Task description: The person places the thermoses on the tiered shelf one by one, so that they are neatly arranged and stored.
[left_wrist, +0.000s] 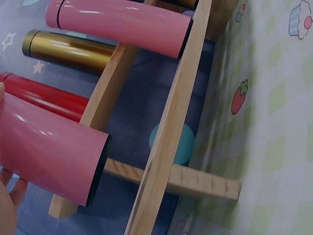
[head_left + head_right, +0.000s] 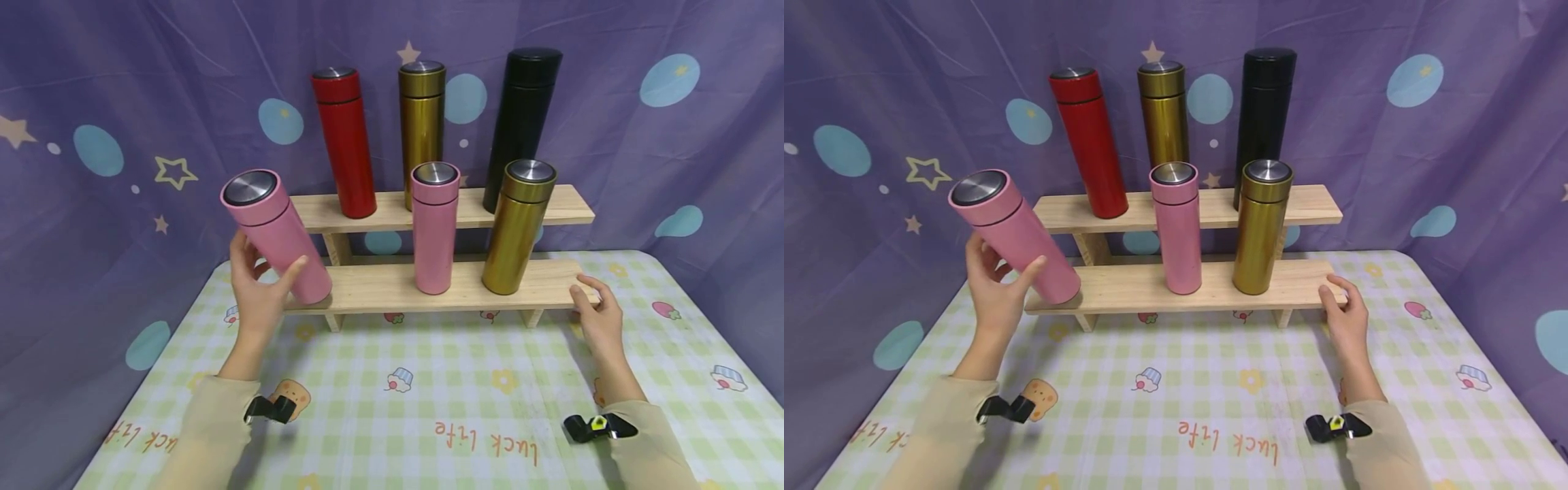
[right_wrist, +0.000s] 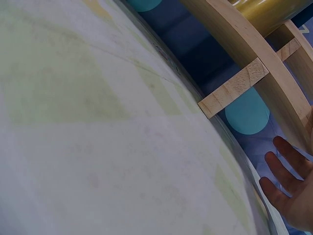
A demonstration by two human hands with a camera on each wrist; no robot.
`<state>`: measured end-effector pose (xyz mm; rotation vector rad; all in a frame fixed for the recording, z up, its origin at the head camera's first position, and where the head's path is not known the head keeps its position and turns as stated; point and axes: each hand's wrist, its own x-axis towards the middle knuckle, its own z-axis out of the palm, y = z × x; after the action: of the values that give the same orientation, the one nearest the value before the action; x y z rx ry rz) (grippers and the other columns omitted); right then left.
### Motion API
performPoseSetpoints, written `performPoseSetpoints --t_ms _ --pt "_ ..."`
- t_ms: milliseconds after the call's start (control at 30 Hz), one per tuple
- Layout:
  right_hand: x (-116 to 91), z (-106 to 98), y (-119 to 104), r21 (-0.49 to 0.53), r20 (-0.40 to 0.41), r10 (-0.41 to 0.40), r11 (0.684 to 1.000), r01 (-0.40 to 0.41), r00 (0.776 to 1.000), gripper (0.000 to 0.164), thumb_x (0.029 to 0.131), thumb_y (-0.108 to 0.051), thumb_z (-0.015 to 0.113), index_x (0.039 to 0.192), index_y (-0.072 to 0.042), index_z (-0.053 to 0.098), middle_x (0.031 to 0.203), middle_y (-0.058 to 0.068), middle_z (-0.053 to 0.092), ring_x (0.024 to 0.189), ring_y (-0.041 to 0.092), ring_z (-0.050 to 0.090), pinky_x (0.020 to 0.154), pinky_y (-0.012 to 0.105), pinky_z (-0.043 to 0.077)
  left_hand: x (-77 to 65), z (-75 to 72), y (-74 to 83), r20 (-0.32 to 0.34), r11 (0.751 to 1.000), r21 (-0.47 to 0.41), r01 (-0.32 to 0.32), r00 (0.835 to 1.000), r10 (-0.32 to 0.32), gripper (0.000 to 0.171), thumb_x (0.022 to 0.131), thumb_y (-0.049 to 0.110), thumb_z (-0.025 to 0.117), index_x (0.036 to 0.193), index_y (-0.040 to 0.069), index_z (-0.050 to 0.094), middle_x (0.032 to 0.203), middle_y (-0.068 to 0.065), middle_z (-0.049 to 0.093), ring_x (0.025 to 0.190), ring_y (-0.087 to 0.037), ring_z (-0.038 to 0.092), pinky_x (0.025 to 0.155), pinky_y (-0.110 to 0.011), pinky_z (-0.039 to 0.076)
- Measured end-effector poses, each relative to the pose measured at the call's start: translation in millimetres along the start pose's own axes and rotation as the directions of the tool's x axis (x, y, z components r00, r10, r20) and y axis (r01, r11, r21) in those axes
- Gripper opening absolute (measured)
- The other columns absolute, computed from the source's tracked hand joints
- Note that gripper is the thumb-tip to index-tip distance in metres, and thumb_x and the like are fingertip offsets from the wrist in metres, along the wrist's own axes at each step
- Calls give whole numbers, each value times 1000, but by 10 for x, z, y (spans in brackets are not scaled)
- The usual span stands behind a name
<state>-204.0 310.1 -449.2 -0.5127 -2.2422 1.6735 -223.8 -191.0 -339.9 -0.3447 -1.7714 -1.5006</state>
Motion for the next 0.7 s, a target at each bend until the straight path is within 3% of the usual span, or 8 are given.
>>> performPoseSetpoints --t_ms 267,700 --pt "3 1 -4 2 -4 2 1000 -2 1000 55 97 -51 55 145 -25 49 95 2 48 80 11 53 67 20 47 -34 153 -18 38 1000 2 0 999 0 80 76 6 83 145 14 43 125 -3 59 108 -17 55 86 -27 43" --pt "14 4 7 6 -14 2 1000 -2 1000 53 97 -49 56 144 -25 51 91 0 48 76 10 53 61 18 44 -99 388 22 73 998 -5 56 996 -55 84 75 3 85 146 10 40 125 -8 59 109 -16 56 88 -30 45"
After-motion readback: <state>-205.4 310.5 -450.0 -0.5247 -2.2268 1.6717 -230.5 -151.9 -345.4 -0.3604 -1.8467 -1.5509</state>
